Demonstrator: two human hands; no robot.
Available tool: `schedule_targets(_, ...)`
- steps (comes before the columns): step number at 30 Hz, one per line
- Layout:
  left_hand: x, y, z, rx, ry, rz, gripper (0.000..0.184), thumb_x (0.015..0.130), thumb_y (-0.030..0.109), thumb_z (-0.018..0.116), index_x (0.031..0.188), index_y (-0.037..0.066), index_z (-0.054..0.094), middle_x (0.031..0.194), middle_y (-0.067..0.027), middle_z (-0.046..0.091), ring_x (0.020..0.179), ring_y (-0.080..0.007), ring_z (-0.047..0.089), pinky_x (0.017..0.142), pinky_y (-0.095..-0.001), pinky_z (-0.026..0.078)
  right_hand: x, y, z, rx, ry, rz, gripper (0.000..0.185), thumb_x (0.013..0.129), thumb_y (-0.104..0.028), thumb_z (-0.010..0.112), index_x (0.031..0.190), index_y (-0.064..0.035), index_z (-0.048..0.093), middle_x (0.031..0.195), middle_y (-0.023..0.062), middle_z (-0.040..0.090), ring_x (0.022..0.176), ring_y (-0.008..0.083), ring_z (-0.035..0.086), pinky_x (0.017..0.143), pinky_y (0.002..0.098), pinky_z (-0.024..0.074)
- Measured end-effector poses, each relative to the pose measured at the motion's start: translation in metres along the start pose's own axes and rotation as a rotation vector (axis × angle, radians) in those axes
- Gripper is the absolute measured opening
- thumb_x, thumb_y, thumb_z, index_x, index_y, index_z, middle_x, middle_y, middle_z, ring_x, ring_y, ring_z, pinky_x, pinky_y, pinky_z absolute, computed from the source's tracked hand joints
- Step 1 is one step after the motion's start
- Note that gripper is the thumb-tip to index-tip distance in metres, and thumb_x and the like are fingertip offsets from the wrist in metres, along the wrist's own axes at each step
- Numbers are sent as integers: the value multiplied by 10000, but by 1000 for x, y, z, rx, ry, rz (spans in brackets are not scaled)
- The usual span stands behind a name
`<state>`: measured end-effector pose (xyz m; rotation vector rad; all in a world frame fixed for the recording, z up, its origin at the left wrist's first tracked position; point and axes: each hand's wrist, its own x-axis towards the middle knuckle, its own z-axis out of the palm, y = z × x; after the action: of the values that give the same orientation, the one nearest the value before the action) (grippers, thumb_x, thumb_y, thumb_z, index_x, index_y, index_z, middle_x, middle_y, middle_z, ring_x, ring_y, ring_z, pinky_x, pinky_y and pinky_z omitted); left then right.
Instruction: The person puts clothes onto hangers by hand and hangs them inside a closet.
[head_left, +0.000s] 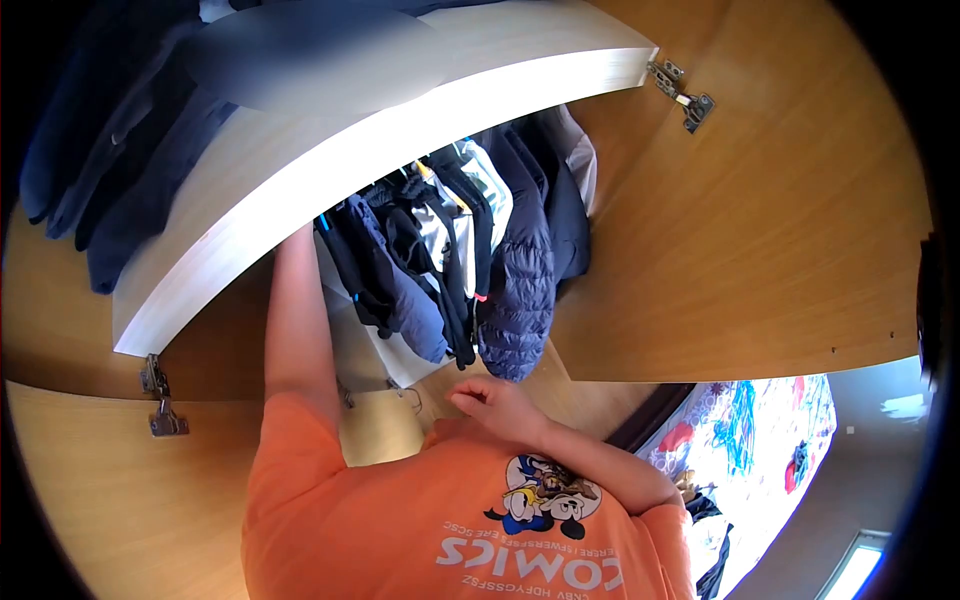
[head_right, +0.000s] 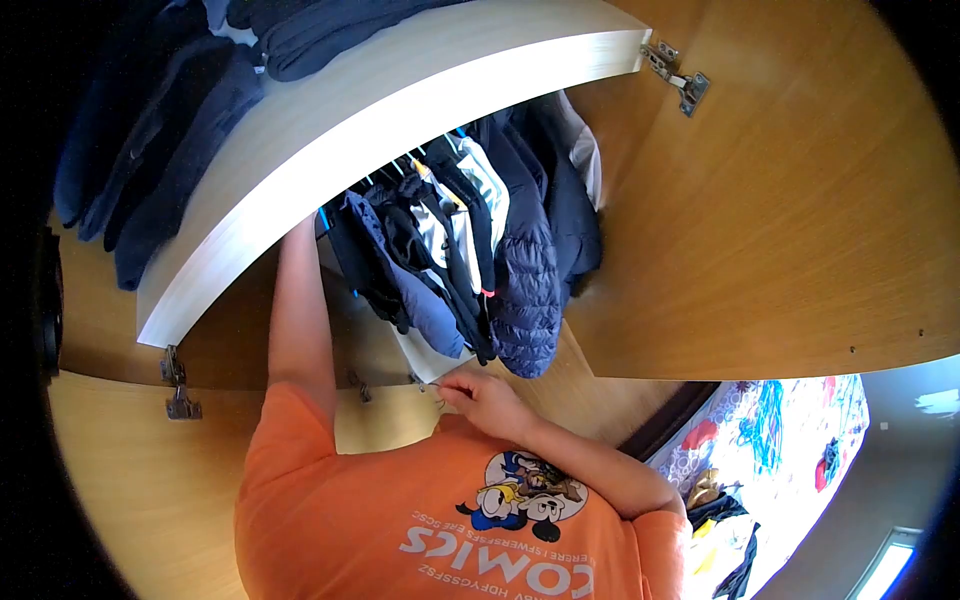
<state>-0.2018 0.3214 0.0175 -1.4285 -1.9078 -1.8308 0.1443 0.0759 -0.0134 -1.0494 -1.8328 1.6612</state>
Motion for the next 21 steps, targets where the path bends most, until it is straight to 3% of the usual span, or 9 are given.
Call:
schedule_targets(3, 2, -2, 7, -2, -4, -13, 268, 874, 41, 564, 1131, -28, 533, 1046, -96, 562, 958, -187, 524, 835, -284, 419, -2, 4, 0, -21, 18, -27, 182, 888, -154, 593, 999, -16, 636, 868, 77, 637, 791, 127, 594, 701, 261, 473)
schedule_targets(6, 2, -3, 13, -3, -8, -25, 275, 872, 42, 567, 1135, -27, 532, 1048, -95, 563, 963, -190, 524, 846, -286, 414, -3, 13, 1, 27, 37, -46, 174, 877, -166, 591, 975, -27, 624, 864, 120, 633, 749, 206, 601, 693, 313, 472)
schedule_targets(8, 1, -4, 17, -4, -12, -38, 280, 870, 42, 569, 1138, -27, 531, 1050, -95, 564, 967, -192, 524, 853, -288, 412, -5, 16, -2, 0, -3, 78, 178, 884, -149, 597, 999, -19, 636, 884, 79, 632, 812, 124, 591, 714, 263, 471)
schedule_targets(17, -20, 2, 23, -36, -39, -122, 301, 864, 45, 578, 1152, -26, 525, 1057, -93, 567, 983, -201, 524, 887, -295, 399, -24, 22, -4, 38, 42, 74, 174, 884, -146, 595, 997, -22, 641, 860, 75, 634, 779, 117, 587, 706, 261, 476)
schedule_targets(20, -47, 11, 21, -52, -125, -254, 309, 861, 46, 582, 1156, -25, 524, 1060, -92, 568, 988, -204, 523, 898, -298, 395, -37, 16, -7, -8, 63, 80, 179, 886, -148, 592, 1004, -23, 640, 847, 75, 631, 773, 116, 583, 692, 260, 473)
schedule_targets(21, -58, 16, 17, -57, -239, -326, 410, 850, 71, 591, 1237, -9, 479, 1162, -139, 542, 1078, -256, 510, 972, -331, 370, -42, 15, -9, -7, 72, 80, 179, 886, -148, 592, 1004, -23, 640, 847, 75, 631, 773, 116, 583, 692, 260, 473)
